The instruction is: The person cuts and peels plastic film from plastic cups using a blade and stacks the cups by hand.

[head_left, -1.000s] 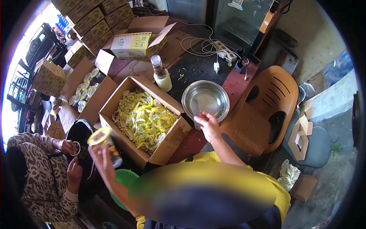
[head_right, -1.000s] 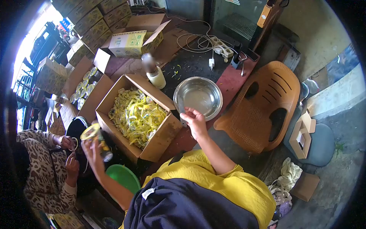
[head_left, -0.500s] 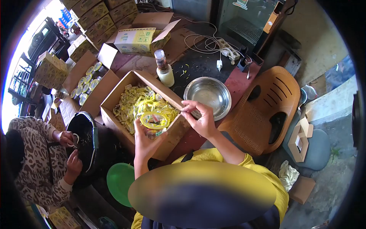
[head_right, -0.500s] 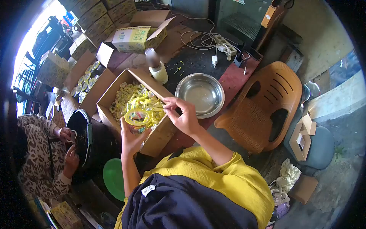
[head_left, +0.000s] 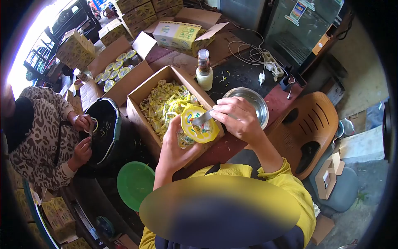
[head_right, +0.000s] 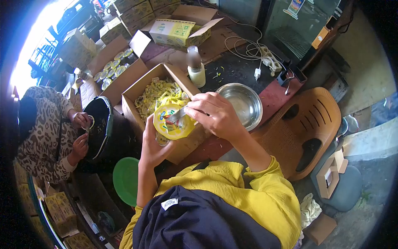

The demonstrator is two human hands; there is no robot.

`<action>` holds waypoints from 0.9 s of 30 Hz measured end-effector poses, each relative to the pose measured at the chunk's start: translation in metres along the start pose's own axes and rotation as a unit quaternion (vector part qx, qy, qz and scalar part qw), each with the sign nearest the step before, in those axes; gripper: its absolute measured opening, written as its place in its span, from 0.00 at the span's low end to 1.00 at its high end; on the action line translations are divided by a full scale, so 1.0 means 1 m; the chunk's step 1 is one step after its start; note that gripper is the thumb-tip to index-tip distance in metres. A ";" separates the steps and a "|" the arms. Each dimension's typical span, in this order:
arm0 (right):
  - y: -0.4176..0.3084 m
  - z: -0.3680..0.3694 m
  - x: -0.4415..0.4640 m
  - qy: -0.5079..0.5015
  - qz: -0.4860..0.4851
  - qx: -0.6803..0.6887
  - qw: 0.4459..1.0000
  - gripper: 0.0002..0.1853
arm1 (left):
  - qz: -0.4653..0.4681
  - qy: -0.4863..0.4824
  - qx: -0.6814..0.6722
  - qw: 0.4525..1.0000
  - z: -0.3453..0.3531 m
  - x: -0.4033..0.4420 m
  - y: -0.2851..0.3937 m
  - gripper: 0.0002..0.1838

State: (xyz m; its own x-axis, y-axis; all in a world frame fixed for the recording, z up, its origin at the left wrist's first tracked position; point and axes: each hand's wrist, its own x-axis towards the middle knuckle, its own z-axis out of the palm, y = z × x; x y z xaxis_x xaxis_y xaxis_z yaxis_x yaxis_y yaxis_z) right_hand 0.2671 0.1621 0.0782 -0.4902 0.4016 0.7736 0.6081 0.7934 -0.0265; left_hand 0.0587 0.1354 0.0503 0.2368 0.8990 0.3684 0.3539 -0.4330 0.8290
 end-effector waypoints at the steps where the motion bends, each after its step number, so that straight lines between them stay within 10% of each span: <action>1: 0.001 0.000 0.001 -0.009 -0.005 -0.001 1.000 0.11 | 0.009 0.004 0.017 1.000 0.001 -0.003 -0.004 0.36; 27: -0.004 0.027 -0.025 0.047 -0.013 0.073 0.996 0.32 | -0.051 -0.017 -0.005 0.999 0.008 -0.012 0.002 0.28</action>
State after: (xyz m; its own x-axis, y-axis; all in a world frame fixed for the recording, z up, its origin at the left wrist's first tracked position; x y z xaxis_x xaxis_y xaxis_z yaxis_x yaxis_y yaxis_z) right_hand 0.2598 0.1616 0.0422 -0.4393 0.3404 0.8314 0.4947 0.8642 -0.0924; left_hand 0.0641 0.1229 0.0440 0.2312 0.9356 0.2670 0.3688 -0.3382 0.8658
